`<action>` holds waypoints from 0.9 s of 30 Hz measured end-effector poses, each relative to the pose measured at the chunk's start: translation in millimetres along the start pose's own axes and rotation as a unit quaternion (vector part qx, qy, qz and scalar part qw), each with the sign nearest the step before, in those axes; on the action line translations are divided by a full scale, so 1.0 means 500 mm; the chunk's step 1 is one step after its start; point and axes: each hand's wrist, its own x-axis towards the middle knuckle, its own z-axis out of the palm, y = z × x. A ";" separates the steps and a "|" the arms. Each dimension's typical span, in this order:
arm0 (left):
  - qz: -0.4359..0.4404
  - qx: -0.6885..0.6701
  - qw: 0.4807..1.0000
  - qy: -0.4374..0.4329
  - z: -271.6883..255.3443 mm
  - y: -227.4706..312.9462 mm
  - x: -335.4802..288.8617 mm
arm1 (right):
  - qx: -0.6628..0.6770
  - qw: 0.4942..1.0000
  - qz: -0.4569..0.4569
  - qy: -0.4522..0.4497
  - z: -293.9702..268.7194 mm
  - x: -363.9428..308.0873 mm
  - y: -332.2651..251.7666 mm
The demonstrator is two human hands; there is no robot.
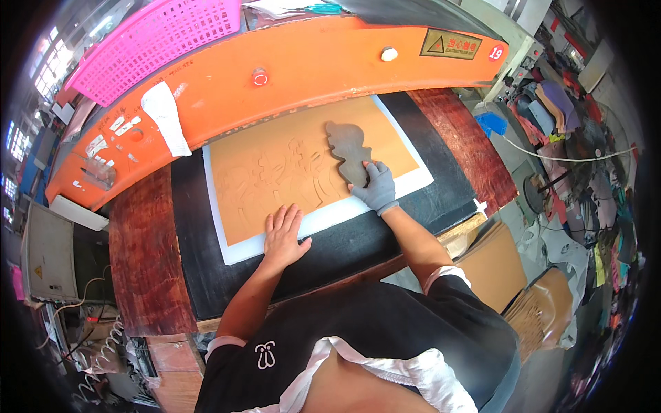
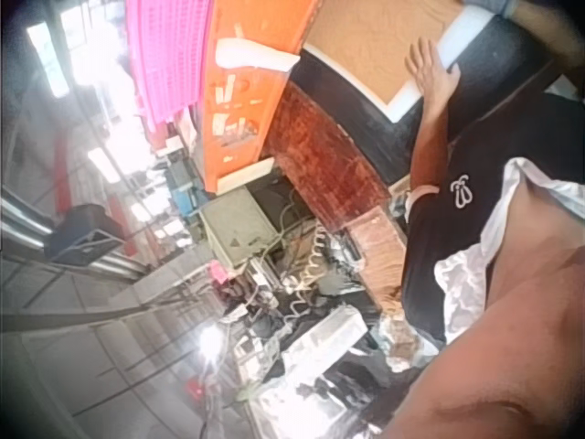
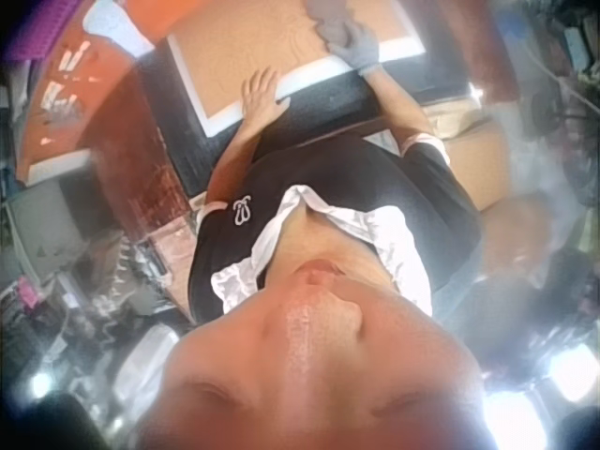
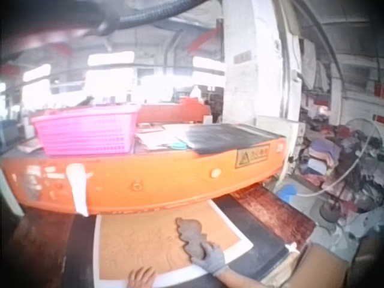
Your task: The person repeatedly lowers and raises a press on a die-cutting machine to cut shapes from a sheet of material. They then peel away the excess material from around the cut shapes, leaving the finished pieces on the sheet. The person continues this cycle multiple times, clearing the weeded material and stacking the finished cutouts.
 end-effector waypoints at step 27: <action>0.001 0.059 0.996 0.071 0.038 -0.052 0.057 | -0.101 0.993 0.028 -0.049 0.016 0.105 -0.040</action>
